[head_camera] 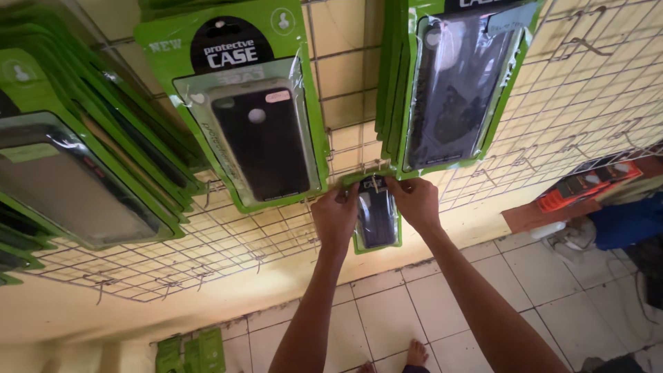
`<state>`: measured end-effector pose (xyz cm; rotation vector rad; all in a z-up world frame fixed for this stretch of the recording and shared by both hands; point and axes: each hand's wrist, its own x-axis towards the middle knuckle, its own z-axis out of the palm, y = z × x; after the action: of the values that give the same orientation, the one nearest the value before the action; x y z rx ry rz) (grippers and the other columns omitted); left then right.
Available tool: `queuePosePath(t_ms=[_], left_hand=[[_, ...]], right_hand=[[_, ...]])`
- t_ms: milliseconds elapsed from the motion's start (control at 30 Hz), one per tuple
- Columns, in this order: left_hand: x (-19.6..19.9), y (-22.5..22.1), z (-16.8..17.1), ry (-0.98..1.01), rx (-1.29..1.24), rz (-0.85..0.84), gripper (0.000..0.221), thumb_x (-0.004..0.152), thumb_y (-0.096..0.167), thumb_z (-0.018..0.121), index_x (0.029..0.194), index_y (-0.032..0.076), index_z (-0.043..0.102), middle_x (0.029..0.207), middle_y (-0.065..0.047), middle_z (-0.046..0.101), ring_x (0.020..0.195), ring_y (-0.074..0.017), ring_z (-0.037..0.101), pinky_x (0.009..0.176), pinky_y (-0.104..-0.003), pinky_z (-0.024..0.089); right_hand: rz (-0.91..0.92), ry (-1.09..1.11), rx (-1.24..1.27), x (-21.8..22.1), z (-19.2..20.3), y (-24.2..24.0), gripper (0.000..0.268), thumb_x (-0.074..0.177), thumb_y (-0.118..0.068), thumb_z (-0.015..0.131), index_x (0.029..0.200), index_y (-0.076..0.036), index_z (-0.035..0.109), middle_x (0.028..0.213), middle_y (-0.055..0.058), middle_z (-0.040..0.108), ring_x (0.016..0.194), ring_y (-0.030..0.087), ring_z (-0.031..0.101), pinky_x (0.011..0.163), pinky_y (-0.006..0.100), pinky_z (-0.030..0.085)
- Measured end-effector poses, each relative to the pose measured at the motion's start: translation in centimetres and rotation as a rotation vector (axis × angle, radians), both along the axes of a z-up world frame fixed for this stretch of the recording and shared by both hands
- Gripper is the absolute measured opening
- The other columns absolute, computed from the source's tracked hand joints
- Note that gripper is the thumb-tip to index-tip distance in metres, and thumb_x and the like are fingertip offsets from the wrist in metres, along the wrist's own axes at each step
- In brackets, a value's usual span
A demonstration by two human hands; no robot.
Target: The person wipes the plastic packaging of several phone cases with a dark cloth. They pick up each case from a white plastic chair, wipe it, and hang it on a wall-mounted wire grid display. The process is repeated for multiple cases of different colors.
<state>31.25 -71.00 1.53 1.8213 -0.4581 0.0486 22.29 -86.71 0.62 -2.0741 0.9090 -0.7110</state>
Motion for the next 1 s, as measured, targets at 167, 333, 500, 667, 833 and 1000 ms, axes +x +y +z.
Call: queuePosePath(t_ms=[167,333,500,667,833,1000], left_hand=[[1.0,-0.1,-0.4,-0.01,0.213,-0.002,0.051,0.09,0.051,0.075,0.063,0.007,0.076,0.055,-0.009,0.07,0.05,-0.0226,0.069,0.056,-0.035,0.055],[1.2,-0.2,-2.2,-0.142,0.352,0.036,0.056,0.091,0.055,0.073,0.06,0.009,0.074,0.056,-0.008,0.068,0.05,-0.0263,0.067,0.055,-0.038,0.055],[0.5,0.7,-3.9,-0.036,0.292,0.022,0.054,0.089,0.057,0.073,0.072,0.007,0.076,0.069,-0.008,0.073,0.064,-0.0278,0.072,0.066,-0.04,0.057],[-1.3,3.1,-5.9,0.108,0.161,0.106,0.052,0.079,0.052,0.082,0.096,0.003,0.075,0.092,-0.013,0.077,0.086,-0.0314,0.074,0.078,-0.042,0.058],[-5.1,8.1,-10.8,0.252,0.008,0.026,0.037,0.087,0.039,0.075,0.1,0.005,0.074,0.102,-0.01,0.076,0.085,-0.0249,0.075,0.07,-0.039,0.062],[-10.1,15.4,-17.5,0.435,-0.155,0.036,0.034,0.098,0.031,0.066,0.117,0.003,0.07,0.111,-0.009,0.076,0.094,-0.0202,0.074,0.079,-0.035,0.06]], right_hand=[[-0.051,0.086,0.012,0.1,0.2,0.3,0.049,0.093,-0.047,0.073,0.086,0.001,0.079,0.067,0.018,0.072,0.057,0.026,0.07,0.056,0.039,0.051],[-0.037,0.106,0.069,-0.2,-0.6,0.4,0.053,0.096,-0.049,0.071,0.083,0.002,0.076,0.072,0.017,0.074,0.064,0.028,0.07,0.06,0.04,0.052],[0.003,-0.035,-0.013,-1.1,-2.9,0.4,0.046,0.094,-0.046,0.072,0.095,0.0,0.076,0.087,0.013,0.078,0.081,0.024,0.076,0.07,0.037,0.057],[-0.032,-0.079,0.038,-3.8,-6.4,0.3,0.046,0.097,-0.046,0.068,0.107,-0.001,0.074,0.1,0.014,0.078,0.09,0.026,0.076,0.076,0.037,0.058],[-0.065,0.139,0.207,-8.3,-11.1,1.5,0.052,0.101,-0.052,0.057,0.11,-0.004,0.075,0.096,0.016,0.08,0.092,0.024,0.077,0.084,0.038,0.057],[0.084,0.226,0.389,-12.1,-15.5,4.7,0.053,0.101,-0.051,0.05,0.114,-0.006,0.074,0.111,0.006,0.078,0.098,0.02,0.073,0.083,0.039,0.059]])
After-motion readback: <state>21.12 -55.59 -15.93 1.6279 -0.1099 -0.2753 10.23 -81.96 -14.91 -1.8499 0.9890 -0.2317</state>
